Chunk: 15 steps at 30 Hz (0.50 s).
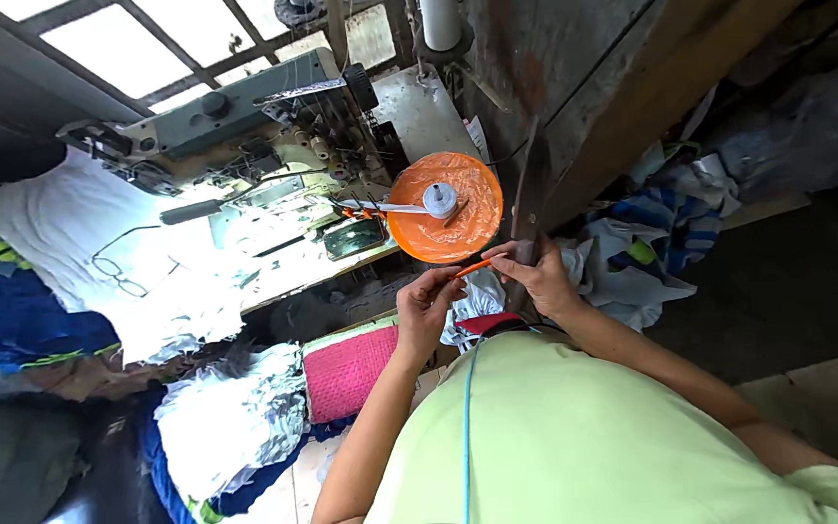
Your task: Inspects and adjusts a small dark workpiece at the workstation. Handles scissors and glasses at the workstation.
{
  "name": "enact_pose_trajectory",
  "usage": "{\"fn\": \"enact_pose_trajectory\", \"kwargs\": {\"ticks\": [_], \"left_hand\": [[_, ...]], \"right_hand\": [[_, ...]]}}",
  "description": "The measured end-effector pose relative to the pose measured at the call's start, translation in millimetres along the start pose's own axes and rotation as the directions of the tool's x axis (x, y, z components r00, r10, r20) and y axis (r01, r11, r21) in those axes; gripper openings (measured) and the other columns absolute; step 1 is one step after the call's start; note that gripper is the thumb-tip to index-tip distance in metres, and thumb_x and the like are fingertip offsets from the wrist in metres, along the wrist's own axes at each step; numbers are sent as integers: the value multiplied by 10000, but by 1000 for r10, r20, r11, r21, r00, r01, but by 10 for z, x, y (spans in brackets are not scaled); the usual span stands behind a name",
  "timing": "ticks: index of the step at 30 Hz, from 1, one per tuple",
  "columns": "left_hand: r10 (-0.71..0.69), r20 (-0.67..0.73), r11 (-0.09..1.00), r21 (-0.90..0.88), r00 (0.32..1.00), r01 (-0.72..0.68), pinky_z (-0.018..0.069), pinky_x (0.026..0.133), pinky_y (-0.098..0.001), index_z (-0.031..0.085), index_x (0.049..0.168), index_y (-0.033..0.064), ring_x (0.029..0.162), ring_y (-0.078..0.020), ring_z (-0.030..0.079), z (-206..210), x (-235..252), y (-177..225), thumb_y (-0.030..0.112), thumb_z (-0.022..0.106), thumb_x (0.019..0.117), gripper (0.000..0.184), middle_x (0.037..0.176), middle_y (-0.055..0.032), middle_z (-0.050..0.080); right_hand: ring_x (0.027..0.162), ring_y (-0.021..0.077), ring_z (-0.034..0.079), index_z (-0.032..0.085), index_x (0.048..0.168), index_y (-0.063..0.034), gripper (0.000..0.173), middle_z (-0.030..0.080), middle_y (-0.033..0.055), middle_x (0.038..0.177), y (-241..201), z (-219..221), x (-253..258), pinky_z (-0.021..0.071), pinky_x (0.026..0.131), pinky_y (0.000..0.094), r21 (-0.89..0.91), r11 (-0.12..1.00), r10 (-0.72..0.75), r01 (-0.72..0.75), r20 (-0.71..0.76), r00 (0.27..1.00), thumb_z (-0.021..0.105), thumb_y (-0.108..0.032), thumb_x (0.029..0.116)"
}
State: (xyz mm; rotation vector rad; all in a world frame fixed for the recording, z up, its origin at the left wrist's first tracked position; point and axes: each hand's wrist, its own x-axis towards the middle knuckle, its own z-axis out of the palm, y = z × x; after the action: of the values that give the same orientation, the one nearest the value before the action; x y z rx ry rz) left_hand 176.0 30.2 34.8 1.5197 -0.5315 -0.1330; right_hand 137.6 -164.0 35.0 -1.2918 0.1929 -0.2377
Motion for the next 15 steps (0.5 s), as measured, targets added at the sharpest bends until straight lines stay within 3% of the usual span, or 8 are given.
{"fn": "enact_pose_trajectory", "kwargs": {"ticks": [3,4,6,8,10,13,15], "left_hand": [[-46,16,998,-52,999,47,617,773,-257,646,1055,-51,800,-64,717,-104,-111,52,-29,545,982,127,895,-1,734],[-87,57,994,-55,995,90,614,783,-265,628,1051,-34,821,-71,717,-155,-140,90,-4,519,993,127,916,-1,728],[-153,147,987,-24,977,158,598,825,-269,636,1076,-42,870,-71,707,-247,-167,172,32,512,990,169,967,-16,724],[-171,189,985,26,967,169,598,822,-255,630,1147,-68,859,-64,706,-273,-157,249,42,547,1003,199,968,-31,722],[-201,161,980,38,966,198,606,749,-237,605,1146,-62,767,-55,702,-252,-131,306,20,553,1009,168,898,-21,717],[-246,149,952,-149,958,267,606,686,-227,491,1313,-44,689,-62,692,-256,-150,336,-17,486,1025,289,866,-5,717],[-271,131,906,-301,954,298,608,706,-246,504,1340,-41,702,-71,680,-282,-216,333,-15,432,1030,319,878,-4,691]], "right_hand": [[673,96,695,574,1070,-49,274,756,45,884,-28,108,-19,570,604,213,27,1000,13,-14,46,999,681,78,851],[675,89,697,561,1101,-55,306,757,35,878,-39,140,-24,567,605,207,9,1000,3,-4,79,997,688,71,852],[705,59,700,463,1284,-84,516,751,-14,871,-35,180,-8,574,635,194,-42,997,-56,66,194,979,706,46,848],[767,81,716,343,1485,-74,757,742,-2,890,-25,233,14,597,705,219,-39,991,-106,124,315,943,718,60,841],[758,85,712,302,1538,-72,826,737,14,889,-43,319,33,595,697,209,-36,989,-120,144,375,919,726,65,842],[681,49,688,289,1549,-49,708,753,16,911,-118,375,46,546,577,165,-89,988,-88,130,372,924,657,-30,943],[561,16,617,318,1530,-40,566,741,-2,857,-163,330,37,512,504,164,-142,980,-88,143,338,937,554,-158,1029]]}}
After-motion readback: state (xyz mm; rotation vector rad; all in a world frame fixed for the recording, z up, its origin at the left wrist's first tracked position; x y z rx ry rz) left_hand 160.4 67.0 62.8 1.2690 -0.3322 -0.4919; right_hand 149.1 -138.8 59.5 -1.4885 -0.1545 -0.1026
